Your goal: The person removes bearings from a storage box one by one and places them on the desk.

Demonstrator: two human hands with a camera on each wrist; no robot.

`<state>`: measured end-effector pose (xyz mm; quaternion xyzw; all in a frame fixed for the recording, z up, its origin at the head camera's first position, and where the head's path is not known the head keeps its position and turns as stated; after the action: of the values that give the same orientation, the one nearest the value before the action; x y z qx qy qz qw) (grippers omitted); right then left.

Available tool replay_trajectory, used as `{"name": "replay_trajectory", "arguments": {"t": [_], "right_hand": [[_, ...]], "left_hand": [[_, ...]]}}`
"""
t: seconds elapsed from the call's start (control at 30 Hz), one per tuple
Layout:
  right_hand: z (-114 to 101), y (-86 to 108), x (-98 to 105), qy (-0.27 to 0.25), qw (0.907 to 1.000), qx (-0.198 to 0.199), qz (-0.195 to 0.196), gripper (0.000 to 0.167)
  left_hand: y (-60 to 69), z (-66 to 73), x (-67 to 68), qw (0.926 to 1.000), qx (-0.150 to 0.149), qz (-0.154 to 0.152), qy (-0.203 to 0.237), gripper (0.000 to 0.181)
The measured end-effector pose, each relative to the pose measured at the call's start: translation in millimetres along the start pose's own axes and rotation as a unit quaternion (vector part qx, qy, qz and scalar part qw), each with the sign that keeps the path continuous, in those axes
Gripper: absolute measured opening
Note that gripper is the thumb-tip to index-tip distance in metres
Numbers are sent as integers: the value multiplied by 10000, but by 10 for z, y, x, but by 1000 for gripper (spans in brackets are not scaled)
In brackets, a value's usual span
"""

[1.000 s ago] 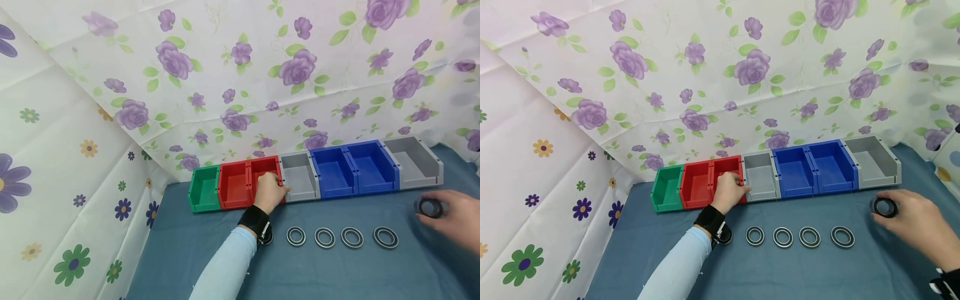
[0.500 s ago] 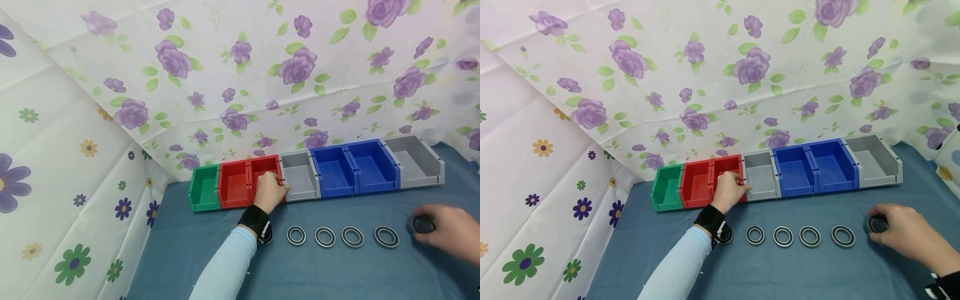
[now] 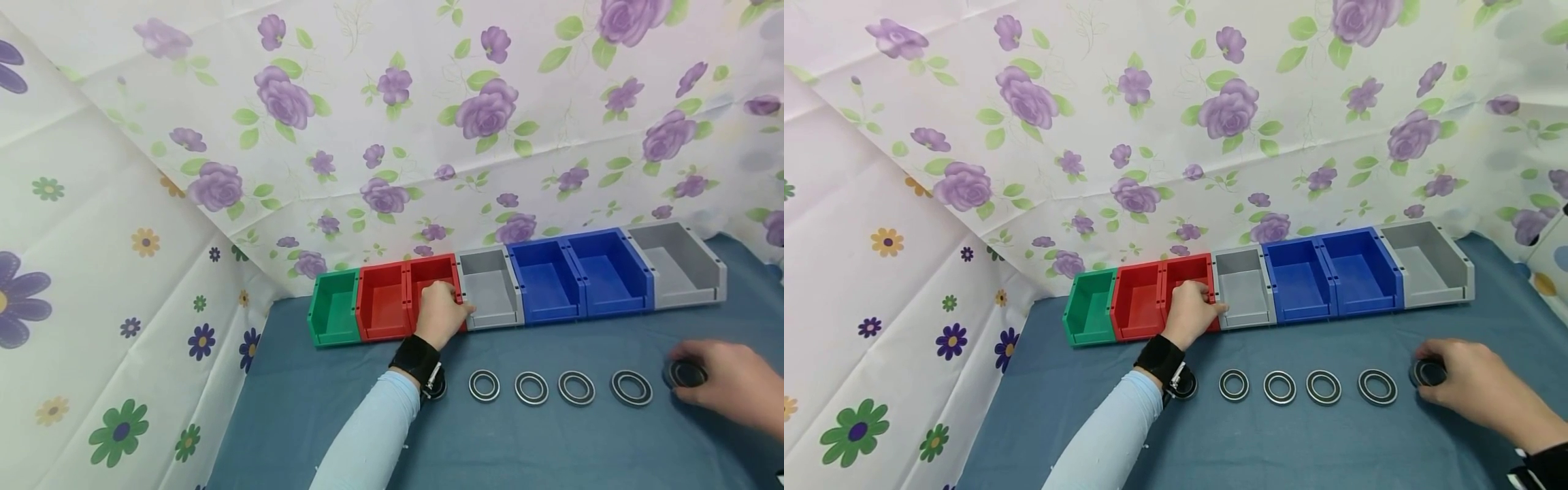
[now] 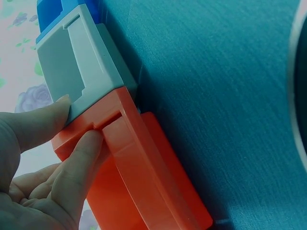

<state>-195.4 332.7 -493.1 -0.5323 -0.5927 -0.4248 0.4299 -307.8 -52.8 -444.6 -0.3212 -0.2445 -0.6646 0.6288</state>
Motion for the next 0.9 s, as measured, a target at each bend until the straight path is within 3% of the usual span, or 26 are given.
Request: {"name": "replay_trajectory", "arguments": {"t": [0.33, 0.73, 0.9], "right_hand": [[6, -10, -28, 2, 10000, 31, -56, 57], [15, -63, -172, 71, 9982, -204, -563, 59], [8, -58, -206, 16, 9976, -169, -665, 60]], "left_hand": [[20, -8, -9, 10000, 58, -8, 14, 31], [16, -26, -12, 10000, 23, 28, -26, 28], [17, -28, -33, 9999, -49, -110, -122, 26]]}}
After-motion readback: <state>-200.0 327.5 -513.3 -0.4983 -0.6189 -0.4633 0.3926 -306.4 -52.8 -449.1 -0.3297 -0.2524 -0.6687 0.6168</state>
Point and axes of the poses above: each hand's wrist, its own y-axis away from the middle knuckle, its own x-axis out of the back of the hand, z = x × y, the point moved 9 cm from there along -y, towards the middle knuckle, and after that the axes turned 4 degrees about -x, right-handed, at the moved point
